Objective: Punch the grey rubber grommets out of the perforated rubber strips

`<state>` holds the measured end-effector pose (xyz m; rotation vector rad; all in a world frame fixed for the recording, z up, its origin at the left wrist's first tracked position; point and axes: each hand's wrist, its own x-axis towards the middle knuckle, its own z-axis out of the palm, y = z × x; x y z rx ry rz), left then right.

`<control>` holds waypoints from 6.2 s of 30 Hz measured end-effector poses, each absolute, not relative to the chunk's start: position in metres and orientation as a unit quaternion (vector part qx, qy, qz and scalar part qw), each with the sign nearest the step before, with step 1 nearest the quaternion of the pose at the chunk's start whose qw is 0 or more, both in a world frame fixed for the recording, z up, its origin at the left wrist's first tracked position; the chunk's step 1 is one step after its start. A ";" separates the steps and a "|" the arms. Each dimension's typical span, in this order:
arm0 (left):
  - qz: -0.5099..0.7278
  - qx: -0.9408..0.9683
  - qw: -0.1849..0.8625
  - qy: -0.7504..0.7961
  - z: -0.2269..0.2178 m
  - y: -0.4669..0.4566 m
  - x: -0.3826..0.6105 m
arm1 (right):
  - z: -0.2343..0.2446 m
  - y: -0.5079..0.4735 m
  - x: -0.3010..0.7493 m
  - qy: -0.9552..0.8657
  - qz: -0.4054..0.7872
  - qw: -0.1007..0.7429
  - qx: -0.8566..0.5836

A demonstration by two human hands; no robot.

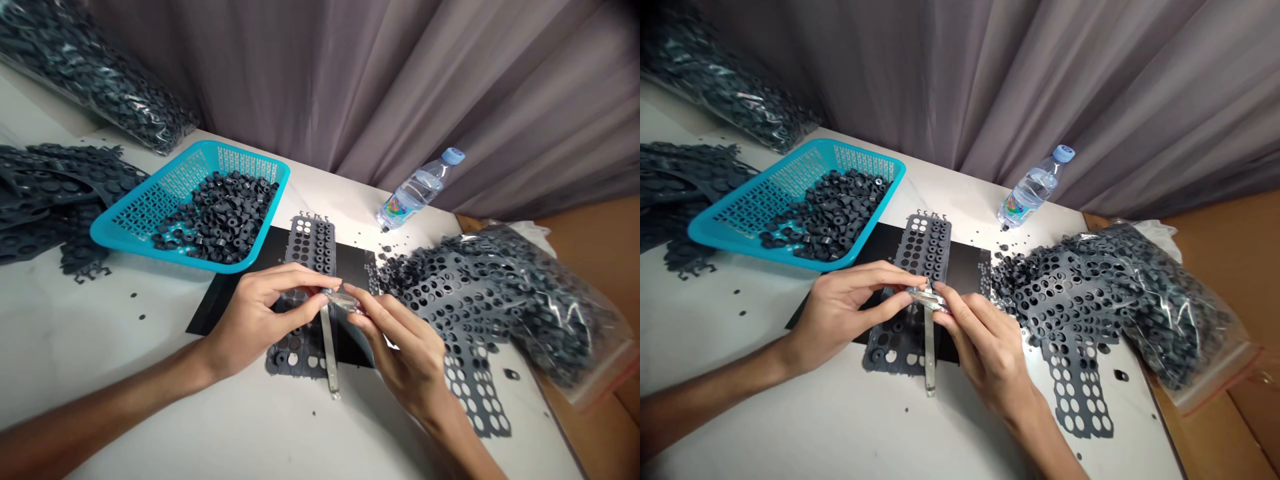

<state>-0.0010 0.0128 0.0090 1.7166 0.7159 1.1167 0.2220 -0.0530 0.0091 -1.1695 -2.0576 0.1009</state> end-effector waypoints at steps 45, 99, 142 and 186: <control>0.448 0.704 0.469 0.288 0.010 0.010 -0.001 | 0.011 -0.049 0.227 -0.816 0.011 0.366 -0.447; 0.303 0.809 -0.112 0.491 0.024 0.060 -0.049 | -0.011 -0.009 0.209 -0.766 0.040 0.215 -0.604; 0.194 0.900 0.280 0.270 -0.026 0.029 0.009 | -0.001 -0.050 0.234 -0.637 0.396 0.284 -0.597; 0.190 0.899 0.287 0.271 -0.028 0.027 0.013 | -0.024 -0.046 0.230 -0.552 0.485 0.364 -0.573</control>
